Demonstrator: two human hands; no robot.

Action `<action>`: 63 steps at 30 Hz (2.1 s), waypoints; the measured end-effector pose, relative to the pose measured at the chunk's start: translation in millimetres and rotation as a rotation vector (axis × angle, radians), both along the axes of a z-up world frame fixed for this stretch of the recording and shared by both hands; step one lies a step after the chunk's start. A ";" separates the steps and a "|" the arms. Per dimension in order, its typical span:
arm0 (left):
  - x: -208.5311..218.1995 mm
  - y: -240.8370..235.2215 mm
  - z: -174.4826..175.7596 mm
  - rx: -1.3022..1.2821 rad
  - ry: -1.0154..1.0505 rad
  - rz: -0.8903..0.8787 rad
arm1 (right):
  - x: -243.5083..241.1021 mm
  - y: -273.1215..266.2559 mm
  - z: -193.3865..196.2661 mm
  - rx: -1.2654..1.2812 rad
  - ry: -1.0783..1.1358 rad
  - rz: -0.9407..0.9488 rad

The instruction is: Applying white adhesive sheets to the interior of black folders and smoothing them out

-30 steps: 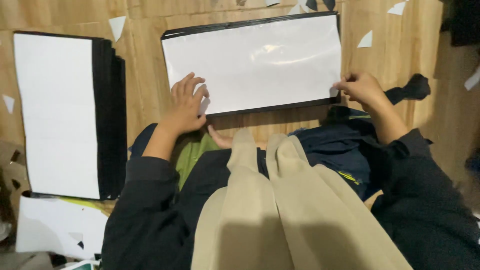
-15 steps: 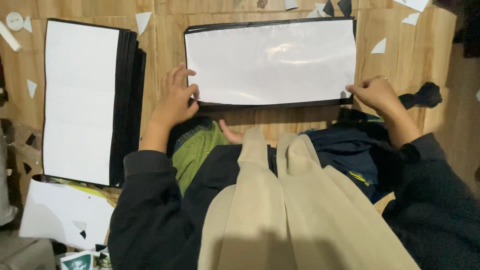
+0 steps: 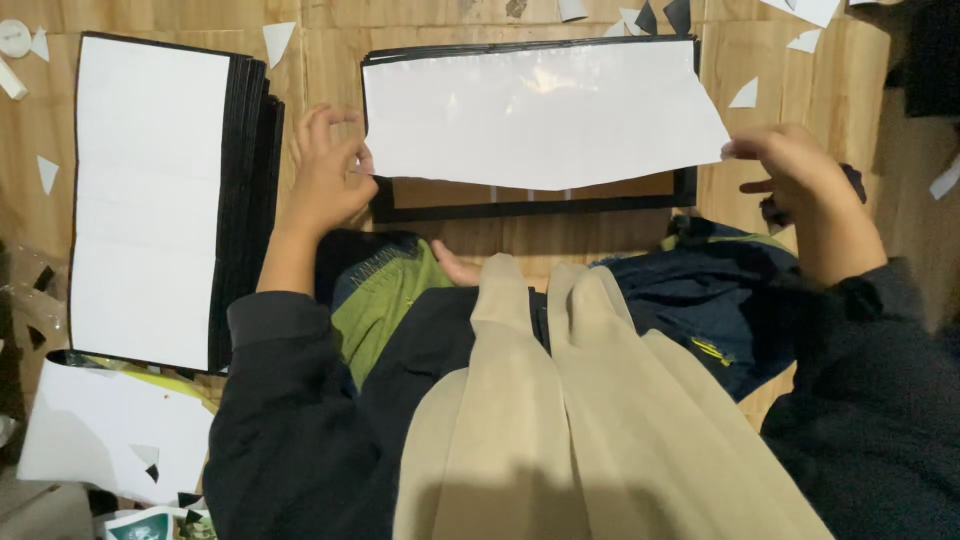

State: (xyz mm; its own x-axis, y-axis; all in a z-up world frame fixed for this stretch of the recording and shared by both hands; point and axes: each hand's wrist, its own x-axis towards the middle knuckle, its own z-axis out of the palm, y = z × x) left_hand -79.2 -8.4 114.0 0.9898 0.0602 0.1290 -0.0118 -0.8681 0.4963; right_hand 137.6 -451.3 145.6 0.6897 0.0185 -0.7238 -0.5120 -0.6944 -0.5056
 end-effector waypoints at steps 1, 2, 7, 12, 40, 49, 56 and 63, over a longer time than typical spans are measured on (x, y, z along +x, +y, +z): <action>-0.5 0.8 0.9 -0.028 0.051 0.006 | 4.9 -7.4 -11.9 0.070 -0.010 0.017; -1.4 3.1 -7.0 -0.029 0.050 0.008 | 4.9 -11.9 -25.7 0.069 -0.011 0.019; 0.2 1.7 -33.0 0.148 0.483 -0.108 | -4.6 -7.8 -27.5 -0.281 0.095 0.287; 28.3 -16.4 -12.4 0.152 0.647 0.006 | 19.9 -61.4 -55.9 -0.456 -0.162 0.249; 121.2 -104.2 -101.1 0.358 0.152 0.024 | 20.2 15.1 -84.2 0.206 -1.210 0.382; 79.9 -67.6 -98.0 0.254 0.193 0.229 | -86.5 255.7 -160.6 0.184 -1.290 0.910; 72.0 -63.8 -76.0 0.198 0.287 0.308 | -65.8 205.2 -121.3 -0.115 -0.906 0.862; 61.2 -54.0 -81.8 0.292 0.287 0.434 | -43.5 129.7 -120.1 -0.382 -0.866 0.594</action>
State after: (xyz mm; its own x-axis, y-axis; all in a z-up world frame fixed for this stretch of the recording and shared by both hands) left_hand -18.0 -62.4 32.1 0.8801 0.4698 -0.0681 0.4743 -0.8644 0.1669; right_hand 94.1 -321.5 25.5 0.9194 0.3921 -0.0315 0.3749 -0.8976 -0.2317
